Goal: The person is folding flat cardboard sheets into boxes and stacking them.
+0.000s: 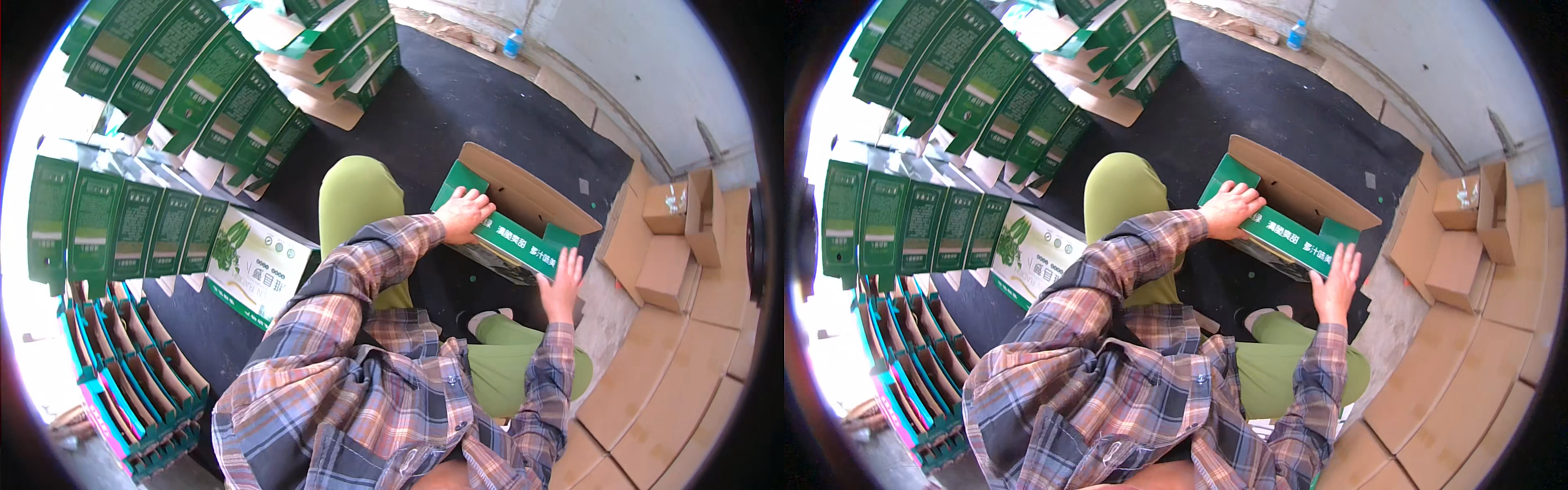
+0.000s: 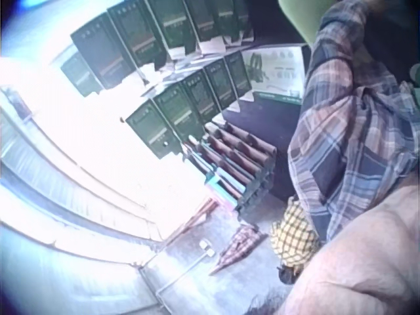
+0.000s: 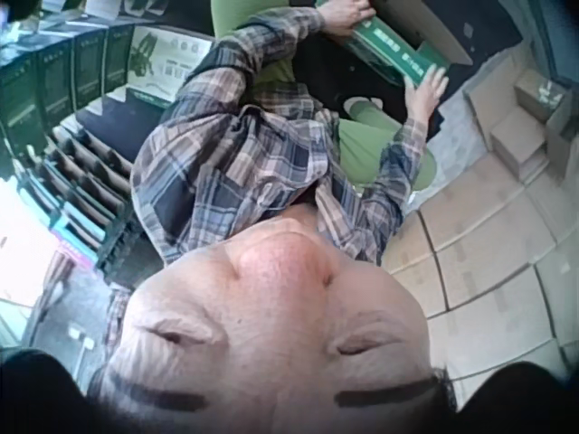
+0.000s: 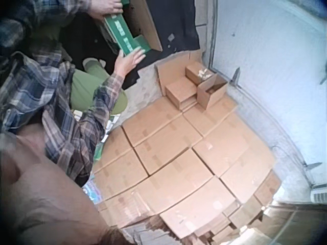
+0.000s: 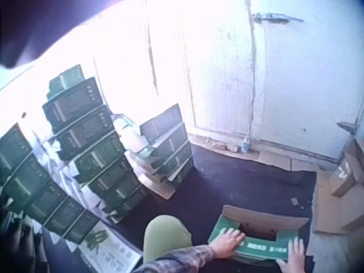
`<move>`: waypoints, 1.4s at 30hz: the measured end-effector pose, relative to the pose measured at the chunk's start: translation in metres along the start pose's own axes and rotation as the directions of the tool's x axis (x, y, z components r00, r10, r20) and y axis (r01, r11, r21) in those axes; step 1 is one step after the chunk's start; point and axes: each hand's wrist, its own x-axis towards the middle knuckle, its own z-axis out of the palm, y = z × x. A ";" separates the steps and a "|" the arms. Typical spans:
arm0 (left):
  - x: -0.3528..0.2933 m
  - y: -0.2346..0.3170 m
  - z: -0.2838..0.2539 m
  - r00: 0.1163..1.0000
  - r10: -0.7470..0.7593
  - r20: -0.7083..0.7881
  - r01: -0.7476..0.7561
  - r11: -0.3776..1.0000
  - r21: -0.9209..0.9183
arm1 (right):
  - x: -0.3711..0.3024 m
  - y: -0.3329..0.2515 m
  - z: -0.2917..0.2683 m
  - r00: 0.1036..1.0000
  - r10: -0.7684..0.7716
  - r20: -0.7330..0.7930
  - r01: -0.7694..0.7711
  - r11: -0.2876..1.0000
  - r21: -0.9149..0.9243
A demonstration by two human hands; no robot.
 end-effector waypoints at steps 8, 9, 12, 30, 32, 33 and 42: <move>0.013 -0.006 -0.034 0.877 -0.346 -0.332 0.243 0.917 -0.315 | -0.015 0.059 -0.075 0.994 0.060 -0.091 -0.037 0.971 0.236; 0.015 -0.009 -0.042 0.831 -0.386 -0.400 0.235 0.896 -0.376 | -0.018 0.066 -0.080 0.988 0.134 -0.079 -0.102 0.941 0.324; 0.011 -0.022 -0.078 0.675 -0.461 -0.577 0.169 0.857 -0.487 | -0.029 0.082 -0.088 0.972 0.224 -0.063 -0.178 0.890 0.420; -0.217 -0.096 0.056 0.188 -0.960 0.207 -0.634 -0.279 -0.721 | -0.023 0.115 -0.061 0.939 0.332 0.086 -0.316 0.741 0.592; -0.216 -0.102 0.080 0.098 -0.924 0.370 -0.624 -0.347 -0.700 | -0.028 0.122 -0.059 0.933 0.347 0.097 -0.337 0.747 0.573; -0.219 -0.107 0.090 0.066 -0.929 0.363 -0.607 -0.327 -0.724 | -0.027 0.119 -0.059 0.913 0.381 0.147 -0.391 0.712 0.583; -0.236 -0.175 0.119 0.016 -0.923 0.384 -0.670 -0.295 -0.682 | -0.022 0.113 -0.054 0.861 0.455 0.226 -0.503 0.703 0.503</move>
